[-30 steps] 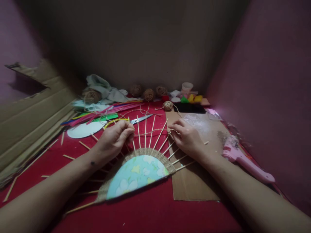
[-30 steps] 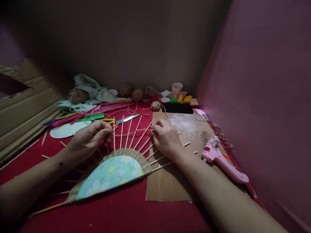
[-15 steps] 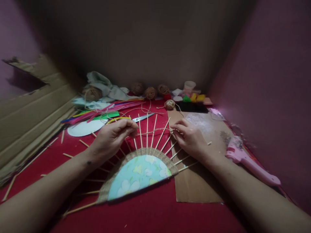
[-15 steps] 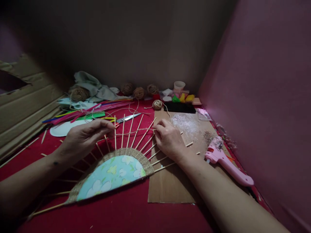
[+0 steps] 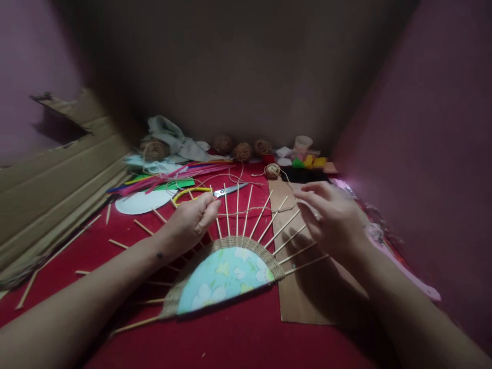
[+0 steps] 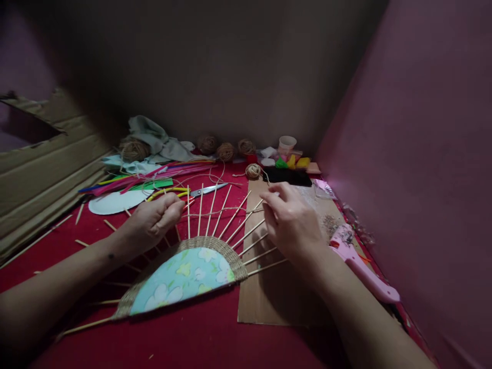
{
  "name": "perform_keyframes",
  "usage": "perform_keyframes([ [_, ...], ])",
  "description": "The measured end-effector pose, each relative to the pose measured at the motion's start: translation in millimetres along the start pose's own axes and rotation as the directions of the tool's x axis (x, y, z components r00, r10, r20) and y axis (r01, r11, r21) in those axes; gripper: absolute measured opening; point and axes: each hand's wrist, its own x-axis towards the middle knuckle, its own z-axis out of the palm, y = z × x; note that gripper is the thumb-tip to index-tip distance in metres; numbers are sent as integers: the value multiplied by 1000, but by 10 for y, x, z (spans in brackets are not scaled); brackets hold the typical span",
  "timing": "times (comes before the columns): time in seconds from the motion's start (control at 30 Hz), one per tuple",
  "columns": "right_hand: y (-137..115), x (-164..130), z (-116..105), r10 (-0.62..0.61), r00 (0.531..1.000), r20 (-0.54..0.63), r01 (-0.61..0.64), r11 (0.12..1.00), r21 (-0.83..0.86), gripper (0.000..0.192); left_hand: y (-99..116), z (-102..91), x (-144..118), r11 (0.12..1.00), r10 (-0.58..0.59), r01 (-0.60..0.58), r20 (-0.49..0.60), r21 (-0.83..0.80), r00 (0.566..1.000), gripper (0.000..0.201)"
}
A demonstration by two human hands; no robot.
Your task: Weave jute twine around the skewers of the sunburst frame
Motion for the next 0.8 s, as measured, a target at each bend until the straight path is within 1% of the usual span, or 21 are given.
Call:
perform_keyframes([
  [0.07,11,-142,-241,46,998,-42,-48,998,-47,24,-9,-7,1,999,29,-29,4,35,1000,32],
  [0.1,31,-251,-357,84,996,-40,-86,994,-69,26,-11,-13,3,999,32,-32,-4,36,999,33],
  [0.13,62,-382,-463,151,988,-31,-154,982,-106,28,-11,-20,5,999,34,-33,-20,29,999,32],
  [0.17,105,-528,-559,236,972,2,-233,960,-157,31,-10,-27,7,999,30,-29,-39,16,999,30],
  [0.23,222,-837,-712,384,922,54,-360,899,-249,35,-7,-34,10,1000,23,-24,-56,-14,998,23],
  [0.27,292,-986,-766,464,881,93,-423,860,-283,37,-5,-33,11,999,29,-30,-53,-27,998,20],
  [0.3,364,-1124,-802,517,846,128,-461,832,-310,42,-4,-30,11,999,36,-38,-48,-36,998,16],
  [0.33,434,-1245,-820,550,812,195,-475,817,-328,47,-2,-25,12,998,44,-46,-46,-44,998,13],
  [0.37,499,-1347,-820,581,780,232,-489,798,-353,51,-1,-20,12,997,51,-53,-44,-51,998,10],
  [0.4,557,-1428,-803,594,765,247,-488,786,-379,55,-1,-15,13,996,60,-62,-37,-58,998,9],
  [0.43,607,-1487,-772,594,760,264,-476,785,-396,56,-1,-11,13,996,66,-67,-28,-64,997,9],
  [0.53,710,-1538,-650,583,766,270,-436,780,-448,57,-11,-11,18,996,65,-65,-2,-53,998,15],
  [0.63,765,-1480,-582,593,760,265,-429,765,-481,54,-35,-16,29,999,53,-52,-42,11,998,23],
  [0.73,769,-1418,-618,614,743,267,-446,751,-487,50,-59,-16,42,997,26,-19,-85,77,996,27],
  [0.8,725,-1383,-683,614,757,225,-462,746,-480,44,-69,-13,49,996,12,-3,-106,88,994,29],
])
